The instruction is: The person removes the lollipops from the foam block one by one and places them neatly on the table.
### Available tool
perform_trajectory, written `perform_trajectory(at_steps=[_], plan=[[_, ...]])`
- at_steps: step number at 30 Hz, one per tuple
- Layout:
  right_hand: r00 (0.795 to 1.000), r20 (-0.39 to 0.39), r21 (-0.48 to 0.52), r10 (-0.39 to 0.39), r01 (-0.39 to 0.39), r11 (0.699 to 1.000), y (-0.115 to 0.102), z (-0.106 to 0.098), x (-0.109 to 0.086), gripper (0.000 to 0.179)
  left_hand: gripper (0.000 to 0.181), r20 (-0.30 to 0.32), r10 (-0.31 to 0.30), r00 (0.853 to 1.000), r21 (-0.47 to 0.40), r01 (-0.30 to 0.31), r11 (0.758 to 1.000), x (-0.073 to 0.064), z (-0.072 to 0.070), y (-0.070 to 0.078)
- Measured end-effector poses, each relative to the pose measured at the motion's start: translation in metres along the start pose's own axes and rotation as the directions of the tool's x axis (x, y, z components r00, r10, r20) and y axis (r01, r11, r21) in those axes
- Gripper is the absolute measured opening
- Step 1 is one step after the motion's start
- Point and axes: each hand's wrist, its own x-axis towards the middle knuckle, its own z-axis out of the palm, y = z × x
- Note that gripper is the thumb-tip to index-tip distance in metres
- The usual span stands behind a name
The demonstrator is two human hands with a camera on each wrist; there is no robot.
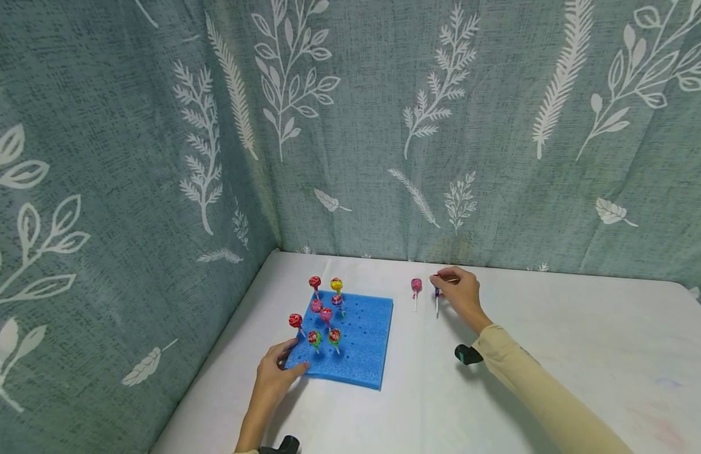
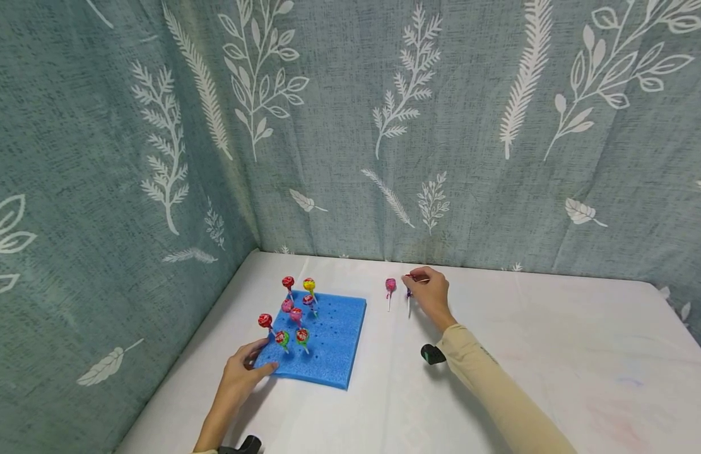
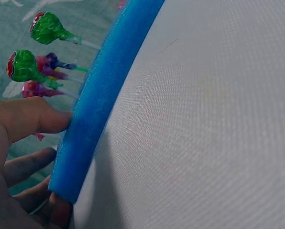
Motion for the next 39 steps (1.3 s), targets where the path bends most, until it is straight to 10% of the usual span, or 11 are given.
perform_trajectory(at_steps=[21,39], plan=[[0.996,-0.031,-0.146,0.089,-0.093,0.985,0.022,0.007,0.009,0.022,0.057,0.004,-0.008,1.000,-0.002,0.008,1.000,0.001,0.000,-0.001],[0.988,0.103,-0.196,0.118,-0.096,0.976,0.020,0.002,0.009,0.033,0.056,-0.002,-0.002,1.000,-0.008,0.002,1.000,0.001,0.000,-0.001]])
